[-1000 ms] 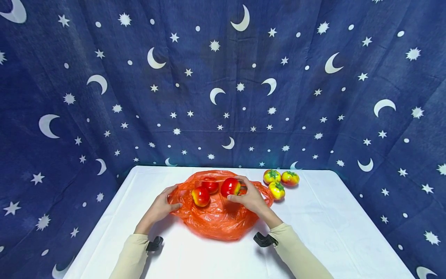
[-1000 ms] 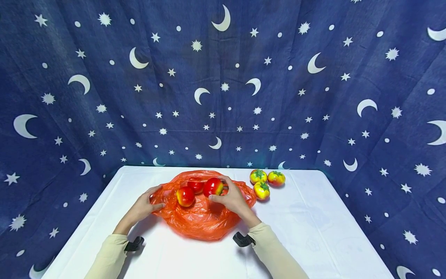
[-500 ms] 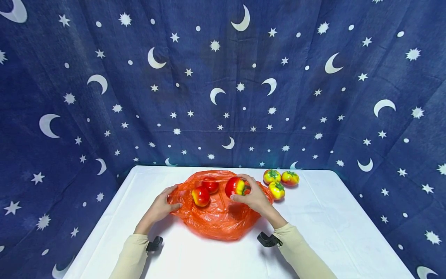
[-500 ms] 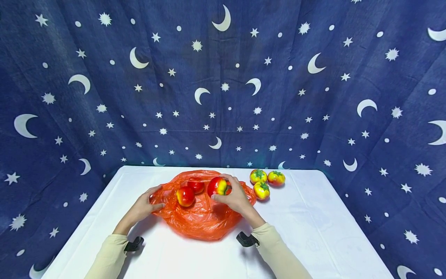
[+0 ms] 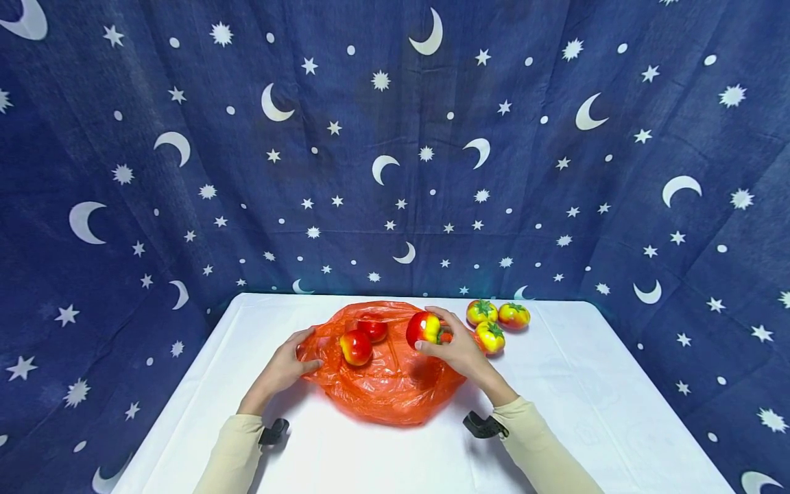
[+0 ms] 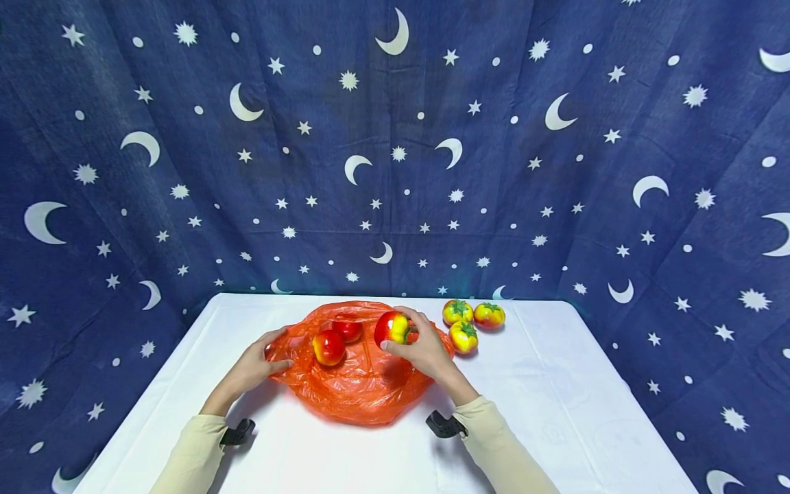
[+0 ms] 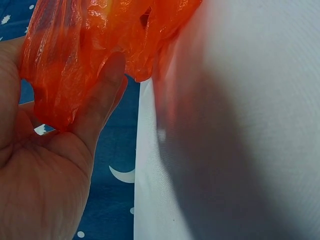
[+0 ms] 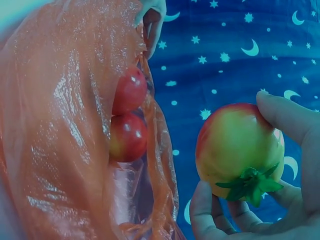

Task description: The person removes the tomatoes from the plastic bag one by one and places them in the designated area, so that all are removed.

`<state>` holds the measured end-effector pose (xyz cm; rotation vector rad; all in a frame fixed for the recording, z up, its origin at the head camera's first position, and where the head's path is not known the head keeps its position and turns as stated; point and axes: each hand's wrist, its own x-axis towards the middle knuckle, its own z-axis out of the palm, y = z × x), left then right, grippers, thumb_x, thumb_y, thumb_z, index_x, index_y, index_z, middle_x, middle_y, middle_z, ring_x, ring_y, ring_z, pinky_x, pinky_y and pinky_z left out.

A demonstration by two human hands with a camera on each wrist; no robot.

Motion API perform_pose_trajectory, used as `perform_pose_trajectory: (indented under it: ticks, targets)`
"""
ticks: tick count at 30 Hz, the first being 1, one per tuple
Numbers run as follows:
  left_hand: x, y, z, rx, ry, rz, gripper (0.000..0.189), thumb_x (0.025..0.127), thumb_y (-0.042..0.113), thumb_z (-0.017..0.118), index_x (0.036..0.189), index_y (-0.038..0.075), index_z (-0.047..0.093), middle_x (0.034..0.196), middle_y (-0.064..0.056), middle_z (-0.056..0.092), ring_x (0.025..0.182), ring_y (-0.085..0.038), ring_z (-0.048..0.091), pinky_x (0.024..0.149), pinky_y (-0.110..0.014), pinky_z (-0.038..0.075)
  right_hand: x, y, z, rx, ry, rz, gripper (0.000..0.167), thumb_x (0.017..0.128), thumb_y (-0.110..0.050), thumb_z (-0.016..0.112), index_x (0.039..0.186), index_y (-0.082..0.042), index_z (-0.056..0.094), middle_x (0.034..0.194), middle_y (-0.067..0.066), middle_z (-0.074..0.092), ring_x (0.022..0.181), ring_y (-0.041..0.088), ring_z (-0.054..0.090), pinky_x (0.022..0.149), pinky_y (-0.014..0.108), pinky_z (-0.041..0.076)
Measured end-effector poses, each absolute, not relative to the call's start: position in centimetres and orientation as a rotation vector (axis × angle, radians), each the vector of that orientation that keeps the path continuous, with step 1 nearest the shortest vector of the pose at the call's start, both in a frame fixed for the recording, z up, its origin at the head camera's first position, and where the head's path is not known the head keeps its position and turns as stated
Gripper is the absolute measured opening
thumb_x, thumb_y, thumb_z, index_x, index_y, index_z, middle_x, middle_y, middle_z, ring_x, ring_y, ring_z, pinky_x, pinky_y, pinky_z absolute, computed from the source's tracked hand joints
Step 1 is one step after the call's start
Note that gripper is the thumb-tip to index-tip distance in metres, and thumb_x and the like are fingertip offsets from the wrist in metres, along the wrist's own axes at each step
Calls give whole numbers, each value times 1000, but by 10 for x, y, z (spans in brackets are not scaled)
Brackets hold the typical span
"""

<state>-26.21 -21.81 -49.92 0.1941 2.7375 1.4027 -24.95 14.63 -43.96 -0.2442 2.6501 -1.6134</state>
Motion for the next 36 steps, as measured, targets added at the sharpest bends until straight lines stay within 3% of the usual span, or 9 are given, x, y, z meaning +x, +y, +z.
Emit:
perform_pose_trajectory:
  ticks: [8,17,24,36]
  targets:
    - [-261,-217,-501,211,2743,1400,78,83,13,74,151,5,36,154,-21,38,143,-43,33,118,-62,22,-252,156,-440,-300,2644,-1628,77,75,-39,83,142,-27,47,140,9,53,120,29,54,99,45,53]
    - [-261,-217,-500,194,2752,1382,78,83,14,73,151,7,37,154,-20,38,144,-43,33,118,-63,23,-250,170,-435,-326,2622,-1704,69,79,-30,81,140,-21,49,138,11,52,112,29,56,89,29,54]
    - [-261,-218,-501,215,2753,1390,78,83,14,74,151,6,36,154,-20,37,144,-43,32,119,-62,22,-244,180,-429,-319,2668,-1678,68,79,-31,81,139,-22,51,137,10,53,108,28,55,85,28,52]
    - [-262,-218,-501,215,2751,1388,78,83,14,74,151,6,36,154,-20,37,144,-43,32,119,-62,22,-238,196,-422,-295,2639,-1719,69,85,-23,76,146,-19,44,144,15,44,122,36,50,93,36,56]
